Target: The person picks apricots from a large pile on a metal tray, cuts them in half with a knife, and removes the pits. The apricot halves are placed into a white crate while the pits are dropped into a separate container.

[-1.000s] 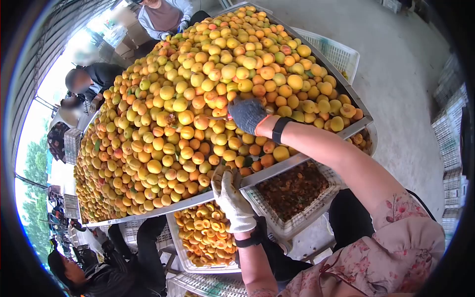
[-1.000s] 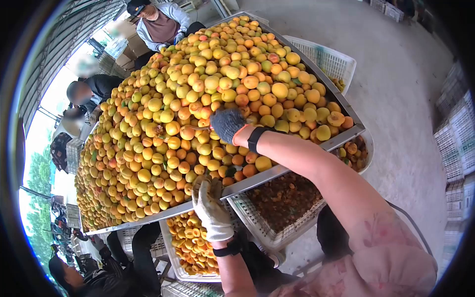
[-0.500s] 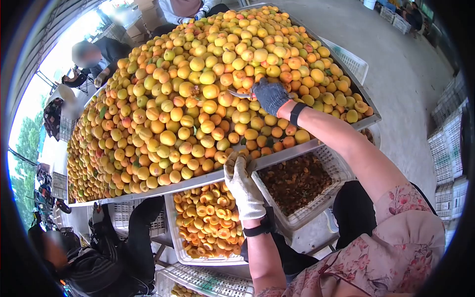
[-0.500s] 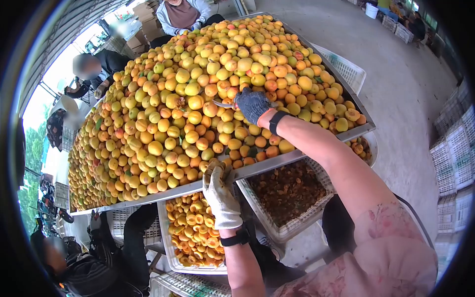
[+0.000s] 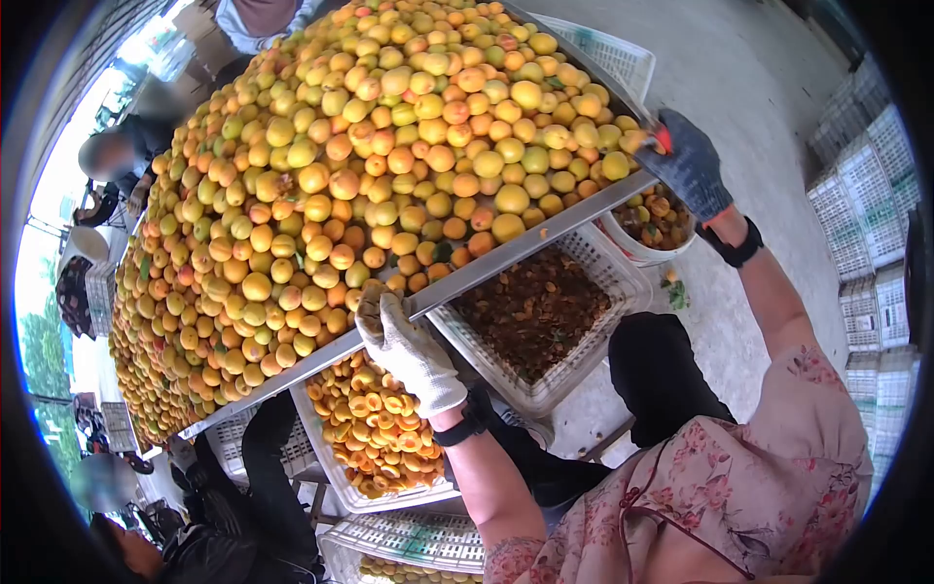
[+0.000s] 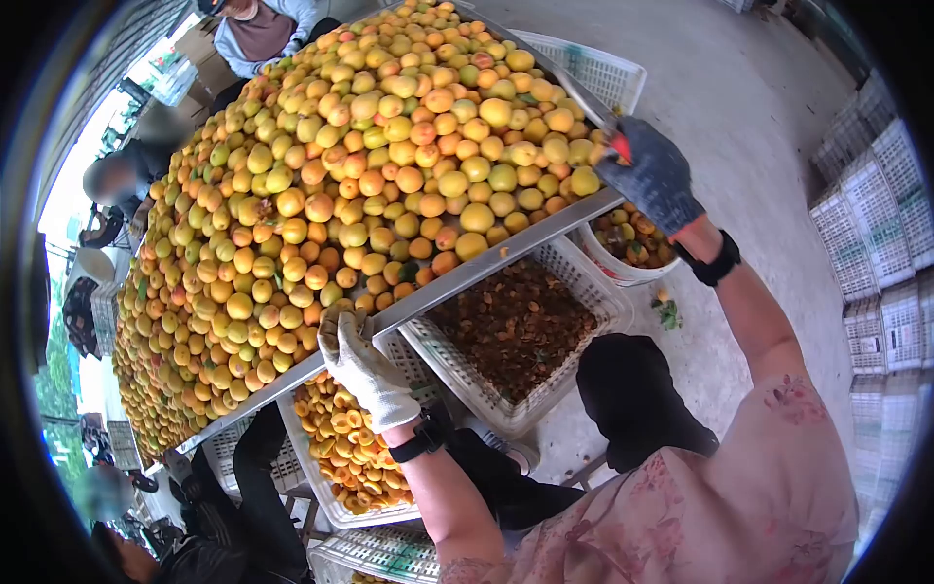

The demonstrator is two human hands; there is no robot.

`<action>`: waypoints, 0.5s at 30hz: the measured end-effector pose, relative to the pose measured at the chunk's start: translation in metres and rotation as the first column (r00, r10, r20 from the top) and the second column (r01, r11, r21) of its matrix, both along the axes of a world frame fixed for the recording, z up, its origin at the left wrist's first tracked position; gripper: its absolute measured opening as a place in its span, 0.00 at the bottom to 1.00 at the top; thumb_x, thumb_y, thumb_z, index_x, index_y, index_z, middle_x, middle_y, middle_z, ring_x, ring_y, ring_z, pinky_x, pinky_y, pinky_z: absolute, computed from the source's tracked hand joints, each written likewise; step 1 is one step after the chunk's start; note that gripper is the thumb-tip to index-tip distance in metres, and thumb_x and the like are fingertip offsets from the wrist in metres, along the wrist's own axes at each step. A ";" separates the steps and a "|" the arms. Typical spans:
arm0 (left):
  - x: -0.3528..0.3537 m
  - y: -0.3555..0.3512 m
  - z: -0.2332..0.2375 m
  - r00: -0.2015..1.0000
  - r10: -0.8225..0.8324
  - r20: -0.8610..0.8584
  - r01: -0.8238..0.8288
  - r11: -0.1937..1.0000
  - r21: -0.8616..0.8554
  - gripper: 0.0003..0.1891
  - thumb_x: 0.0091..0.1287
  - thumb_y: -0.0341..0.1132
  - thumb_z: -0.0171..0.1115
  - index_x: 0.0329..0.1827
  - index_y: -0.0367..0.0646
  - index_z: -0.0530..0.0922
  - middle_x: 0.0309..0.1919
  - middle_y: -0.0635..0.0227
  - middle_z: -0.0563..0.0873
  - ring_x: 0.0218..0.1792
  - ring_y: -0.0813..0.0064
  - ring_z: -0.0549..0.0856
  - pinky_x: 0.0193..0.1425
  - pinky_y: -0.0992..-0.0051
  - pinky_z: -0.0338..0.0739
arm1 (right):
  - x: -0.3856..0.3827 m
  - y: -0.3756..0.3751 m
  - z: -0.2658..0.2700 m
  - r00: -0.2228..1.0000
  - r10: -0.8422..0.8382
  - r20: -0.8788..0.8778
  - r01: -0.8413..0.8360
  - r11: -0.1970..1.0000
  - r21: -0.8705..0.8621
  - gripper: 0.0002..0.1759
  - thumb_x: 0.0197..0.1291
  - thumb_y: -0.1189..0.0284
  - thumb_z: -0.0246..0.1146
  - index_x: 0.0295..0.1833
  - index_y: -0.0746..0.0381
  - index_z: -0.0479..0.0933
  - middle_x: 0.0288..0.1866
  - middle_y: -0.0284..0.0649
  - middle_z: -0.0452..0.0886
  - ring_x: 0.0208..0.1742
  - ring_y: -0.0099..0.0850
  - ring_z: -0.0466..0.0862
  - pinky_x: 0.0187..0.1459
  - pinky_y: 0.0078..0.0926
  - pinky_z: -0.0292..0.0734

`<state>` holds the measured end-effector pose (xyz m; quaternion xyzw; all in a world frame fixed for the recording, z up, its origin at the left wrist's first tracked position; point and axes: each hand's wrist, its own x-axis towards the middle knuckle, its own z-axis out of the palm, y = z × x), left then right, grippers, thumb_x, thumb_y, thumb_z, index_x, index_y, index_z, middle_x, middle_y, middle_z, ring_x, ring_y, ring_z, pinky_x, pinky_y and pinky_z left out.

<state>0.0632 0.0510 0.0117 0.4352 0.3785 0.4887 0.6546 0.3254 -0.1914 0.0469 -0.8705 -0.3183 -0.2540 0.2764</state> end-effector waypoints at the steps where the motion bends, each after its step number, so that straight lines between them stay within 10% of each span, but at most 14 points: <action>1: 0.004 -0.002 -0.003 1.000 -0.011 0.000 0.011 1.000 -0.001 0.12 0.68 0.29 0.56 0.53 0.36 0.74 0.46 0.63 0.80 0.46 0.73 0.81 0.54 0.74 0.75 | 0.004 -0.023 -0.011 1.000 -0.011 0.000 0.011 1.000 -0.001 0.20 0.46 0.63 0.69 0.45 0.59 0.75 0.38 0.45 0.80 0.40 0.44 0.82 0.41 0.39 0.77; 3: 0.012 -0.002 -0.009 0.998 0.019 -0.052 -0.015 0.996 0.091 0.12 0.68 0.27 0.56 0.53 0.36 0.74 0.45 0.66 0.80 0.45 0.78 0.79 0.54 0.77 0.72 | 0.010 -0.058 -0.032 0.945 -0.201 -0.258 0.149 0.966 -0.210 0.22 0.46 0.62 0.70 0.47 0.59 0.75 0.40 0.46 0.81 0.41 0.45 0.82 0.41 0.39 0.77; 7: 0.014 -0.004 -0.009 0.984 -0.004 -0.178 0.035 0.985 0.171 0.08 0.69 0.25 0.54 0.48 0.35 0.77 0.41 0.70 0.81 0.38 0.85 0.74 0.45 0.84 0.69 | 0.012 -0.068 -0.048 0.942 -0.263 -0.209 0.212 0.948 -0.237 0.23 0.47 0.62 0.70 0.47 0.59 0.76 0.39 0.46 0.81 0.41 0.46 0.81 0.41 0.40 0.76; 12: 0.013 0.006 -0.025 0.944 0.085 -0.319 0.022 0.948 0.317 0.08 0.66 0.23 0.56 0.45 0.36 0.80 0.38 0.67 0.81 0.32 0.80 0.77 0.37 0.81 0.74 | -0.008 0.046 -0.005 0.921 0.246 -0.302 -0.235 0.969 0.072 0.13 0.49 0.66 0.68 0.40 0.59 0.79 0.32 0.45 0.80 0.36 0.44 0.82 0.39 0.40 0.75; 15: 0.028 0.029 -0.039 0.803 0.190 -0.565 0.247 0.757 0.605 0.08 0.65 0.27 0.59 0.44 0.37 0.82 0.35 0.67 0.84 0.31 0.82 0.79 0.34 0.82 0.74 | -0.020 0.150 -0.003 0.781 0.414 -0.468 -0.505 0.859 -0.082 0.11 0.51 0.66 0.62 0.40 0.57 0.80 0.32 0.44 0.82 0.35 0.43 0.82 0.38 0.43 0.74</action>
